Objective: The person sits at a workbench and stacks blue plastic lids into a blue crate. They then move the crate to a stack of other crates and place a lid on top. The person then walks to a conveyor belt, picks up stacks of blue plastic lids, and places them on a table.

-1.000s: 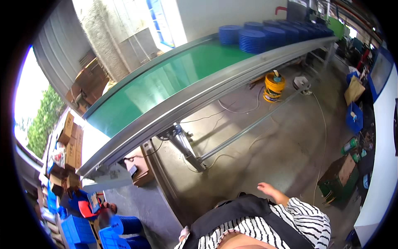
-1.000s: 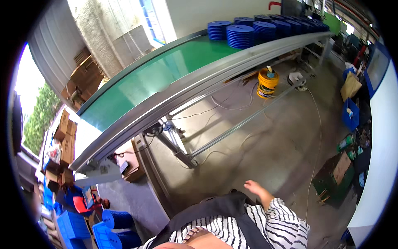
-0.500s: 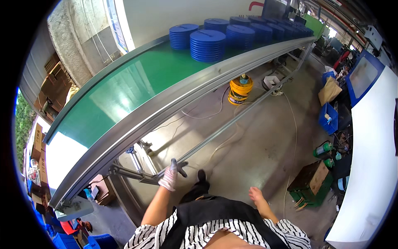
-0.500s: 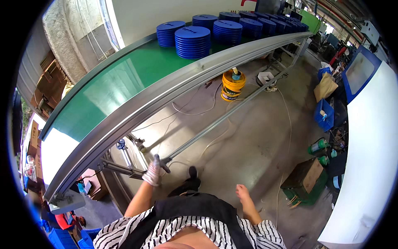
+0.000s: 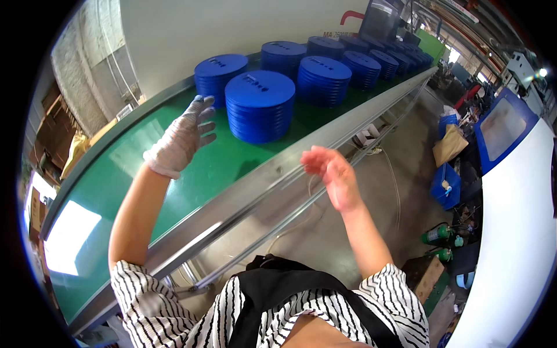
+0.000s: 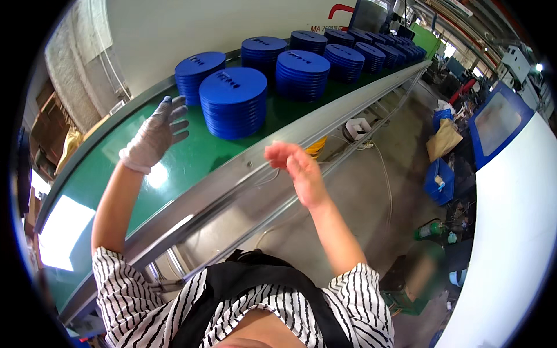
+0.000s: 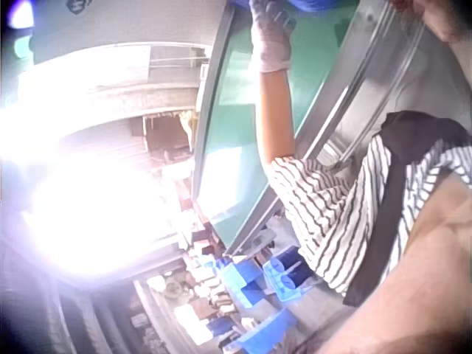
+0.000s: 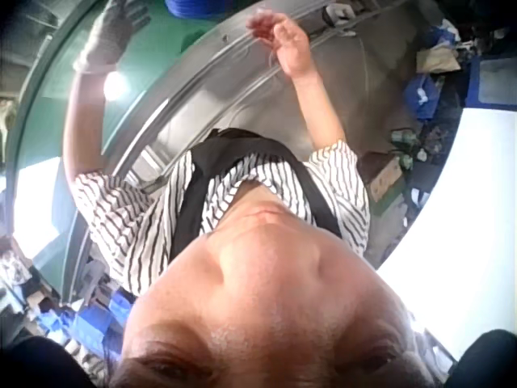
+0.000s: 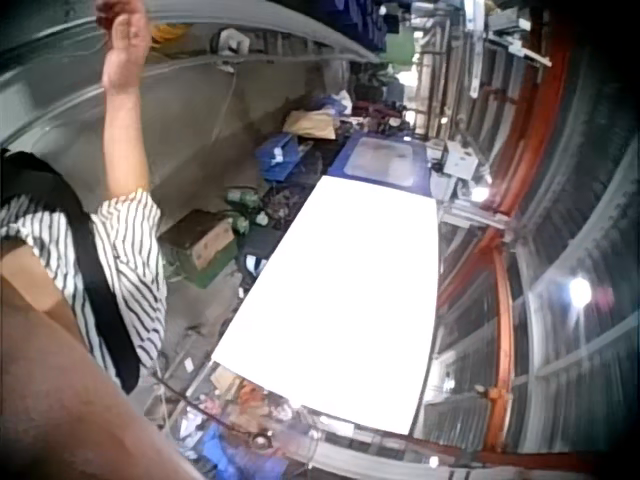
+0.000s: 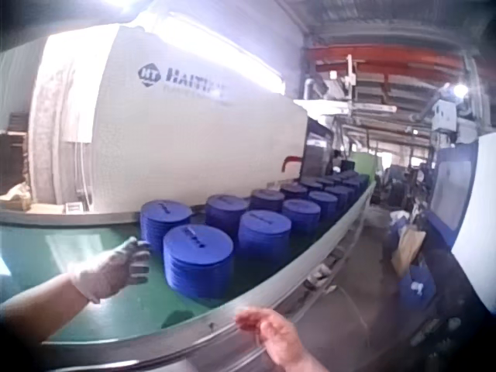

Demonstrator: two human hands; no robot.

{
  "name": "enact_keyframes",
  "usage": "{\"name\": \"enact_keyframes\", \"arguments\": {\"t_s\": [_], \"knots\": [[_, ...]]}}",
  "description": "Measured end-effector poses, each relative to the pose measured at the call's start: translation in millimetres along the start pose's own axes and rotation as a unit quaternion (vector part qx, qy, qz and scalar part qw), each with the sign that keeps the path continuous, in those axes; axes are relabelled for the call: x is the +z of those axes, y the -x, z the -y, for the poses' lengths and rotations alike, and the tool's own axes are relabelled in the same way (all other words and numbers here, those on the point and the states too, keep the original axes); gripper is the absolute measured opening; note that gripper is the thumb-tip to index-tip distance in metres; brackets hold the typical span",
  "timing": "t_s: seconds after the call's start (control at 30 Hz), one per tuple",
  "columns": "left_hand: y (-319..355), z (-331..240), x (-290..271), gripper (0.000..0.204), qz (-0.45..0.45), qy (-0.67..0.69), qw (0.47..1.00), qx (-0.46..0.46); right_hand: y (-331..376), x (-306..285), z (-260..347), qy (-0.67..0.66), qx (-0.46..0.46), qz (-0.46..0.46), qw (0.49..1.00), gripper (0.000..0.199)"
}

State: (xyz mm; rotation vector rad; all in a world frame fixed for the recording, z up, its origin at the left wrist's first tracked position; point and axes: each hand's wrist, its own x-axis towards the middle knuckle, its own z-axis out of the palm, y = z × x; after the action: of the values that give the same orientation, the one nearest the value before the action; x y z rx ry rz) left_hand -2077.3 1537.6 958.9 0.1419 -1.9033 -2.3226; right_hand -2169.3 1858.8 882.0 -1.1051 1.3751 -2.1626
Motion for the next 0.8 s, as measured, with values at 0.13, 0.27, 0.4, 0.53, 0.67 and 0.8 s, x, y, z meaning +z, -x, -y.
{"name": "enact_keyframes", "arguments": {"t_s": [0.13,0.27,0.4,0.53,0.67,0.8], "knots": [[-76,24,-1,0.083,-0.153,0.038,0.982,-0.100,-99,-21,4,-0.111,0.057,-0.086,0.988,0.049],[-111,49,4,0.084,-0.180,0.057,0.976,-0.106,-171,-53,-25,-0.064,0.228,-0.181,0.955,0.069],[-131,56,8,0.064,-0.141,0.196,0.968,-0.070,-215,-66,-60,-0.100,0.324,-0.105,0.935,0.084],[-133,53,25,0.051,-0.156,0.234,0.960,0.001,-220,-54,-55,-0.132,0.333,0.006,0.934,0.087],[-127,44,45,0.056,-0.220,0.244,0.939,0.101,-223,-57,-23,-0.024,0.269,0.051,0.962,0.086],[-148,-5,105,0.051,-0.232,-0.139,0.926,0.264,-258,-99,6,-0.080,0.173,0.086,0.978,0.081]]}}
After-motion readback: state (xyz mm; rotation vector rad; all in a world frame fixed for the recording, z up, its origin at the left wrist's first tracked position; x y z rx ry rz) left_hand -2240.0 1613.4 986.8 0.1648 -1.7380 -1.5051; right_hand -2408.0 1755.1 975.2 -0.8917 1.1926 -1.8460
